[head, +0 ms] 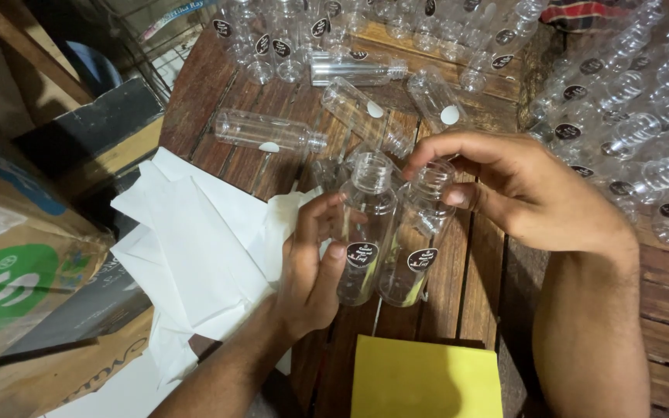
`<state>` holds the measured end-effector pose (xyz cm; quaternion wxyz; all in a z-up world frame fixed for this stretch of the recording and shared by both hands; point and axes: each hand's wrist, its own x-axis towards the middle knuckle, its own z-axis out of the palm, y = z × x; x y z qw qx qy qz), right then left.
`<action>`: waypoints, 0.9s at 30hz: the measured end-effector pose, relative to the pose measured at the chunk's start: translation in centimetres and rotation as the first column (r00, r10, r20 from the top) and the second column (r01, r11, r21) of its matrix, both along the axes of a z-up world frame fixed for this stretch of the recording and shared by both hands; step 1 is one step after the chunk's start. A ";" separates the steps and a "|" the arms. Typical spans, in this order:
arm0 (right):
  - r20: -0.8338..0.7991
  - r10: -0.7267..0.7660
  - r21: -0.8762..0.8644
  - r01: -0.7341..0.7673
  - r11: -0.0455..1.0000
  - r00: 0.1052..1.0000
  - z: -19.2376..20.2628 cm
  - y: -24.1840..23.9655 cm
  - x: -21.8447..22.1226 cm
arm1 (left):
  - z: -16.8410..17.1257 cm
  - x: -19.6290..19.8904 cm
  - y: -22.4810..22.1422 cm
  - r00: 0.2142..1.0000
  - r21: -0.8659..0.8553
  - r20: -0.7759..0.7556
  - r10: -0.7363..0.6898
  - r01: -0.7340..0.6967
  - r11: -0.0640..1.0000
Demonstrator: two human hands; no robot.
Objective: Sorting and organizing small clear plastic bottles on a wooden table.
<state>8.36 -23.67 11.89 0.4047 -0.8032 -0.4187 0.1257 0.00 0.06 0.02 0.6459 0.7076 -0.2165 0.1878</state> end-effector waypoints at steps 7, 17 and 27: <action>0.008 -0.009 -0.014 0.009 1.000 1.000 0.4 0.2 -0.1 | -0.1 0.1 -0.1 1.000 -0.008 0.013 -0.001 0.001 1.000; 0.026 -0.002 -0.013 0.002 1.000 1.000 0.6 0.5 -0.2 | 0.1 0.1 -0.1 1.000 0.014 0.016 0.008 -0.008 1.000; 0.012 -0.001 -0.019 0.001 1.000 1.000 0.5 0.4 -0.2 | 0.0 0.0 -0.1 1.000 -0.001 -0.004 -0.015 0.015 1.000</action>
